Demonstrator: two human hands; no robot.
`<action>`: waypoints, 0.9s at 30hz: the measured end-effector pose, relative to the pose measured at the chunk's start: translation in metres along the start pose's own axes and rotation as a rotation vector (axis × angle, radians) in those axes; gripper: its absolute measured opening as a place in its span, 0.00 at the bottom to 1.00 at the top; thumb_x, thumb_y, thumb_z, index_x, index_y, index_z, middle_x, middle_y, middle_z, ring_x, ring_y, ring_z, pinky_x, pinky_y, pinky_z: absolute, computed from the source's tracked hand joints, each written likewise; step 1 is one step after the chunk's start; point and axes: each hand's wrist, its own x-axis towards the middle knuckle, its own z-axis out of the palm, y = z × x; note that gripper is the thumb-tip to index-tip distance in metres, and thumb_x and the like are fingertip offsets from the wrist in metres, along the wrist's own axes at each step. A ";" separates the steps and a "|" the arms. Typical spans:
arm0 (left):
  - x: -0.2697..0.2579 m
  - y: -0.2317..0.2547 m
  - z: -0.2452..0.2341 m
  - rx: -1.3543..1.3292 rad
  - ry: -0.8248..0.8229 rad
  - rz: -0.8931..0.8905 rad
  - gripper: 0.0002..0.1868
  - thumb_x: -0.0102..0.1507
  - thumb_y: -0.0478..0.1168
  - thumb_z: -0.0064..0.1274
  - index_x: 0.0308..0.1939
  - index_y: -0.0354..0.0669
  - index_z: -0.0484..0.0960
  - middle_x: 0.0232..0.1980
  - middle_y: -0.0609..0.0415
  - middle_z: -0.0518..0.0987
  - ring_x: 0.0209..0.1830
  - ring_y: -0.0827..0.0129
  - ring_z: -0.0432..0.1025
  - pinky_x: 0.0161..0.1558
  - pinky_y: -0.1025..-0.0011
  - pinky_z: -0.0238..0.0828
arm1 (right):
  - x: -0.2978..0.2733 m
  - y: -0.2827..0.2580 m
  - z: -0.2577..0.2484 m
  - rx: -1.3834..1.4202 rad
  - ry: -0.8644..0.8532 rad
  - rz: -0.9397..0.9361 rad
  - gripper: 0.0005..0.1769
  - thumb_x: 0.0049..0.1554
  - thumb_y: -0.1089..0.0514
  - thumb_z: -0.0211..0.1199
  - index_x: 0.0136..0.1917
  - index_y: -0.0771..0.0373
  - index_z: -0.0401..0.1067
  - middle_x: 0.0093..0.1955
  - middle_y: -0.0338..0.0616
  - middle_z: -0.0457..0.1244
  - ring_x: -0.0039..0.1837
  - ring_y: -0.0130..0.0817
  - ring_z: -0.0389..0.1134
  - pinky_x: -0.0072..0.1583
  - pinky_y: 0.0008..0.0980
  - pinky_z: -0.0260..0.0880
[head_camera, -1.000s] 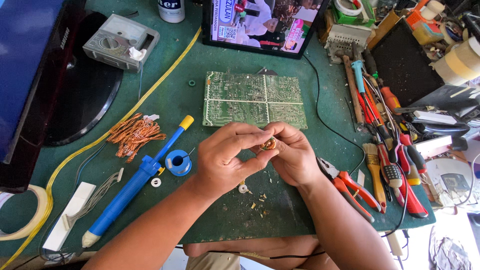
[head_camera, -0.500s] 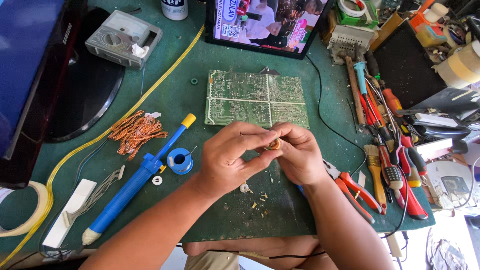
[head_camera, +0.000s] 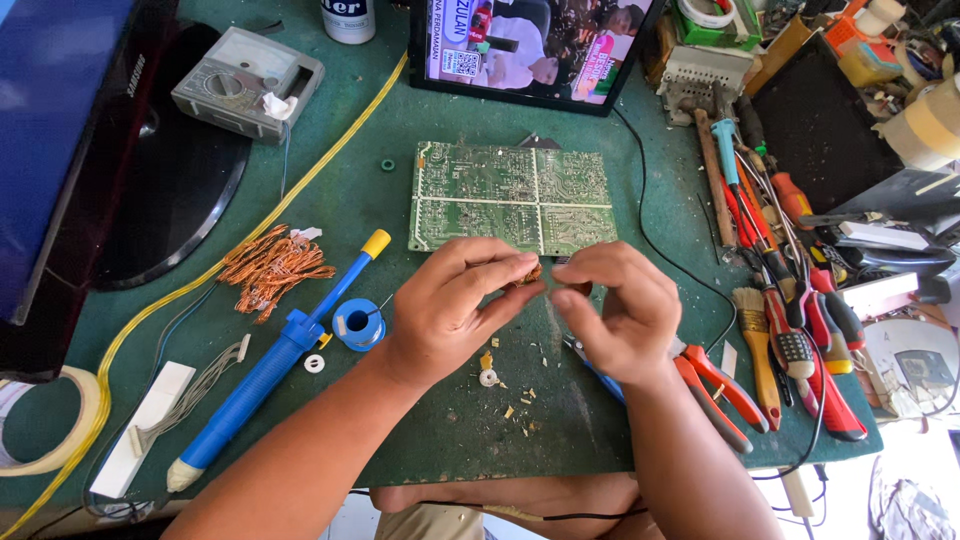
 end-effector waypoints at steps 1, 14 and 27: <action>0.000 0.000 0.001 0.000 -0.004 -0.002 0.16 0.58 0.26 0.72 0.50 0.34 0.89 0.45 0.45 0.85 0.38 0.61 0.84 0.35 0.70 0.90 | 0.000 0.000 0.002 0.001 0.003 0.003 0.09 0.55 0.65 0.75 0.44 0.76 0.80 0.39 0.57 0.68 0.38 0.40 0.68 0.41 0.34 0.72; 0.005 -0.013 -0.004 -0.065 -0.168 -0.072 0.17 0.58 0.30 0.73 0.50 0.34 0.87 0.44 0.38 0.85 0.42 0.52 0.84 0.45 0.61 0.86 | -0.010 0.007 0.009 -0.220 -0.020 0.104 0.03 0.59 0.68 0.72 0.48 0.65 0.81 0.39 0.49 0.71 0.35 0.43 0.71 0.40 0.38 0.75; -0.029 -0.029 0.012 -0.562 -0.026 -0.889 0.21 0.54 0.27 0.75 0.49 0.28 0.84 0.44 0.40 0.89 0.42 0.66 0.87 0.48 0.70 0.88 | -0.008 0.003 0.010 -0.106 -0.032 0.123 0.08 0.59 0.65 0.72 0.53 0.61 0.83 0.46 0.47 0.72 0.39 0.38 0.74 0.44 0.33 0.78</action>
